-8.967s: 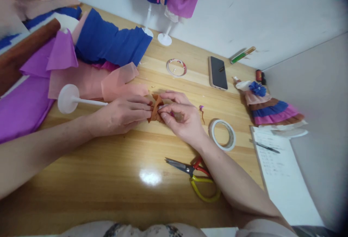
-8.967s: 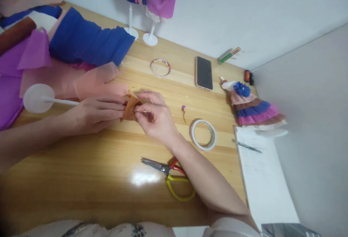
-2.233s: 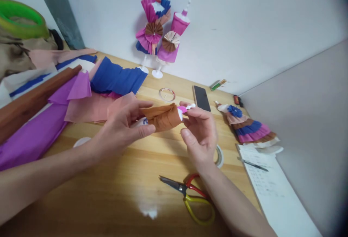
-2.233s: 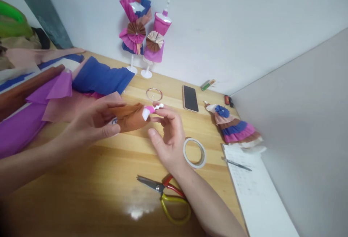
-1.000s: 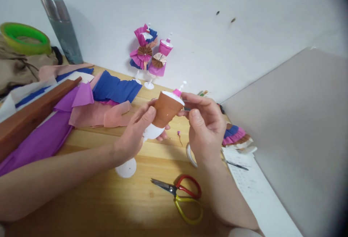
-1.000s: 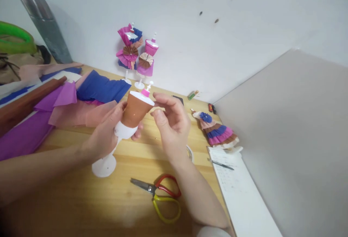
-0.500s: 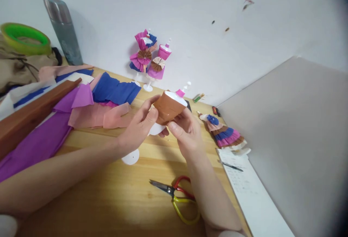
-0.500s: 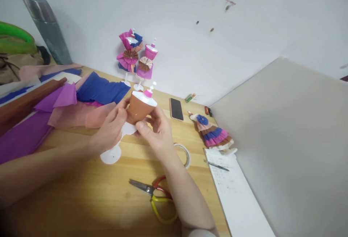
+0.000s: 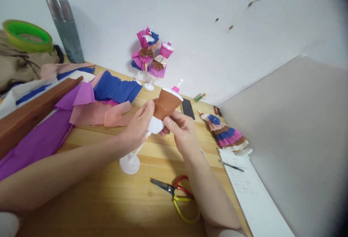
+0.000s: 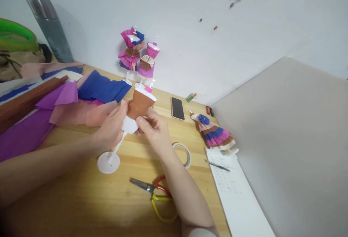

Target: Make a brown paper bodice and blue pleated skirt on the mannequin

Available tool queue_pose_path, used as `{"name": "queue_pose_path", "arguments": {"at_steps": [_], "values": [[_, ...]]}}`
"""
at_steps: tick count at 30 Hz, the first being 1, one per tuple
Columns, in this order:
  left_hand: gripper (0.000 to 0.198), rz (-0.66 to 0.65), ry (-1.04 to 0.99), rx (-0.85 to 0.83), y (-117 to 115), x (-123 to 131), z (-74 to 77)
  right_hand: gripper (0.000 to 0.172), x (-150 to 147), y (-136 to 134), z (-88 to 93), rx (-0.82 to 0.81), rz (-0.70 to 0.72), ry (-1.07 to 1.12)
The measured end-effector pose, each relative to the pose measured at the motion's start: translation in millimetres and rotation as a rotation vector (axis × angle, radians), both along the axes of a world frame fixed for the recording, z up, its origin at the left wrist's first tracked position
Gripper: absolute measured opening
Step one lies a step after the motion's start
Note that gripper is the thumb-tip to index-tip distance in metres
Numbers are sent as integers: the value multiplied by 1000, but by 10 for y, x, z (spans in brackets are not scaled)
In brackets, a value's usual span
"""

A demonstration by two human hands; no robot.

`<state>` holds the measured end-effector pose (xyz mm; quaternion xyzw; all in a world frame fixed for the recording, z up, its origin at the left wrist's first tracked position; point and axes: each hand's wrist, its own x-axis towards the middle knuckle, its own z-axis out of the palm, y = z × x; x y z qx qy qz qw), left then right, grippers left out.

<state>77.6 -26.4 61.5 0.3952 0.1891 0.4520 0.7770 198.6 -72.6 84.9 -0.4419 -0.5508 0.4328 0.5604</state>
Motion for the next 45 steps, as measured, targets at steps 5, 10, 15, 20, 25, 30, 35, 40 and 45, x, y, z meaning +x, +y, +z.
{"name": "queue_pose_path", "arguments": {"at_steps": [5, 10, 15, 20, 25, 30, 35, 40, 45], "values": [[63, -65, -35, 58, -22, -36, -6, 26, -33, 3, 4, 31, -47, -44], [65, -82, -50, 68, 12, -61, -61, 26, 9, 5, -31, 28, -81, -132], [76, -49, 161, 136, 74, -162, -29, 17, 111, -10, -31, 254, -201, -387], [80, -20, 300, 462, 93, -215, 38, 8, 150, -43, 40, 521, -346, -648], [68, 189, 374, 788, 187, -209, -71, 7, 144, -12, 34, 604, -354, -744], [67, 229, 358, 737, 246, -223, -98, 10, 173, 11, -16, 488, -305, -627], [57, 204, 352, 778, 244, -245, -63, 14, 184, 10, -53, 376, -261, -538], [59, 185, 292, 798, 183, -291, -23, 15, 175, -13, -38, 326, -220, -521], [56, 327, 366, 850, 62, -336, 114, 17, 186, -89, 87, 406, -191, -675]]}}
